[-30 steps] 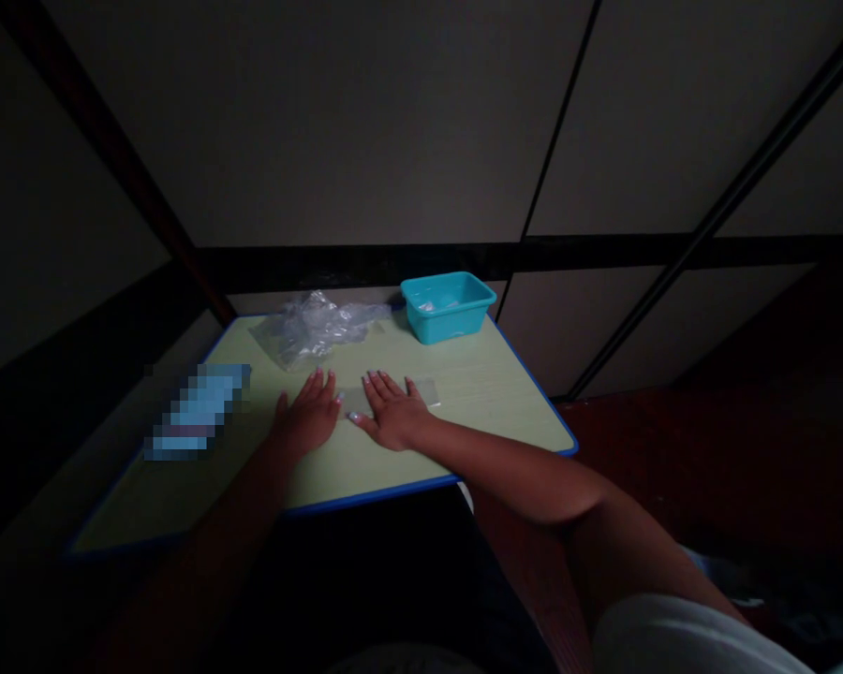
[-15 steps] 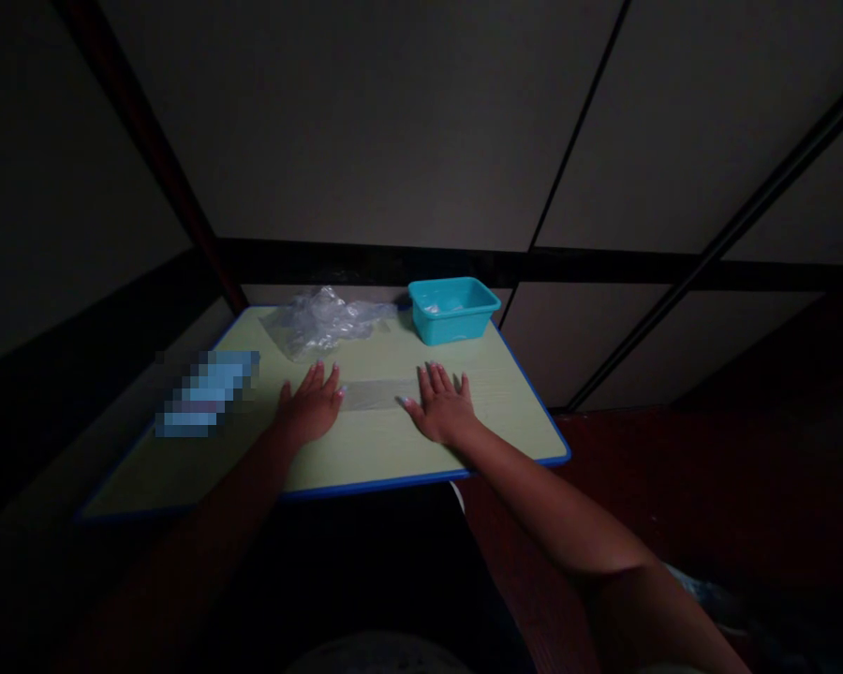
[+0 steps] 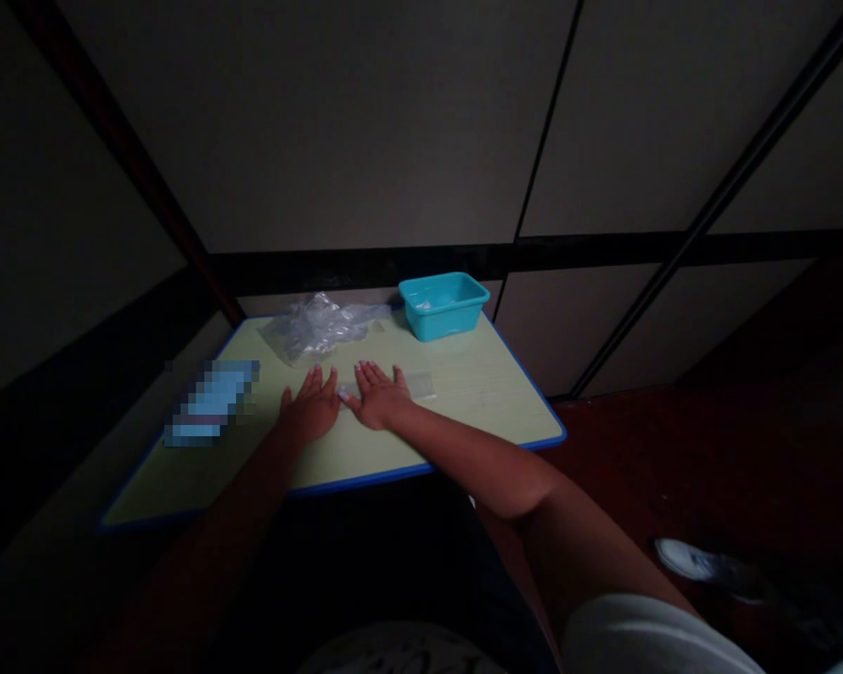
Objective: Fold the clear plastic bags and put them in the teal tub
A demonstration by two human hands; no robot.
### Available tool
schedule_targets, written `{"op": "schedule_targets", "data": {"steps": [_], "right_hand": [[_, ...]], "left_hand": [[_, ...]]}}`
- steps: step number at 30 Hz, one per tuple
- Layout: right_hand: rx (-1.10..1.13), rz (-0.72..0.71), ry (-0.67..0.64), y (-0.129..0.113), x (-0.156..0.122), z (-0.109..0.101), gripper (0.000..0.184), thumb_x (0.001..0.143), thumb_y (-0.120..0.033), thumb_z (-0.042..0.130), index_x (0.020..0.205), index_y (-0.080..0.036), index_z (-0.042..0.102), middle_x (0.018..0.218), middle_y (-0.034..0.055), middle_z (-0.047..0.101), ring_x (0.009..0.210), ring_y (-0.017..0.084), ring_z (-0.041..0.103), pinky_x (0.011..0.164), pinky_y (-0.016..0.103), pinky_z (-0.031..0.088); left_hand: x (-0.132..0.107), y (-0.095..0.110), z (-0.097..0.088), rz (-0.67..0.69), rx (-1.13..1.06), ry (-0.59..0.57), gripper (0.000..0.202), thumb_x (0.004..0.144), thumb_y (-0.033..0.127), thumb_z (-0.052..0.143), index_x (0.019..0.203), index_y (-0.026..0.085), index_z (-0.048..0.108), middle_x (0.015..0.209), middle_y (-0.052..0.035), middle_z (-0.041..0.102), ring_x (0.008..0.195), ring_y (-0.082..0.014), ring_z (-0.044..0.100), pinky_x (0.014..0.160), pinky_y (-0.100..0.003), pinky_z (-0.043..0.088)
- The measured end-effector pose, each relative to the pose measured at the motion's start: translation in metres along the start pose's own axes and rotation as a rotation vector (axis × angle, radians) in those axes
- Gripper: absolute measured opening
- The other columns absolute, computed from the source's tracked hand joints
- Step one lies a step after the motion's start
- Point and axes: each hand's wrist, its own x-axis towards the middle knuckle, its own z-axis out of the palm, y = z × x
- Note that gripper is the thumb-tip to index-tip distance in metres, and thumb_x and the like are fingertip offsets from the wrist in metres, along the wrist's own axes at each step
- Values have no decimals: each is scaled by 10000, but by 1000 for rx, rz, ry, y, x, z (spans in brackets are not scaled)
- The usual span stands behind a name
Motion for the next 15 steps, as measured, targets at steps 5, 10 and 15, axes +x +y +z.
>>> {"op": "schedule_targets", "data": {"steps": [5, 10, 15], "right_hand": [[-31, 78, 8, 38, -27, -9, 736, 957, -575, 156, 1536, -129, 81, 1600, 87, 91, 1473, 222, 75, 1146, 572, 90], [-65, 156, 12, 69, -45, -14, 741, 956, -587, 162, 1539, -138, 81, 1603, 96, 66, 1473, 234, 72, 1146, 554, 110], [-113, 167, 21, 73, -48, -13, 771, 947, -617, 151, 1540, -130, 76, 1602, 94, 74, 1472, 223, 84, 1151, 533, 116]], "left_hand": [[-1, 0, 1, 9, -20, 11, 573, 989, 371, 179, 1523, 168, 208, 1587, -157, 167, 1467, -264, 169, 1093, -615, 248], [0, -3, 3, 11, -22, 19, 570, 987, 372, 194, 1520, 174, 225, 1585, -151, 180, 1461, -268, 192, 1095, -605, 255], [-9, 9, -9, -23, 1, 106, 566, 982, 346, 237, 1505, 132, 260, 1583, -165, 172, 1472, -271, 144, 1120, -629, 145]]}}
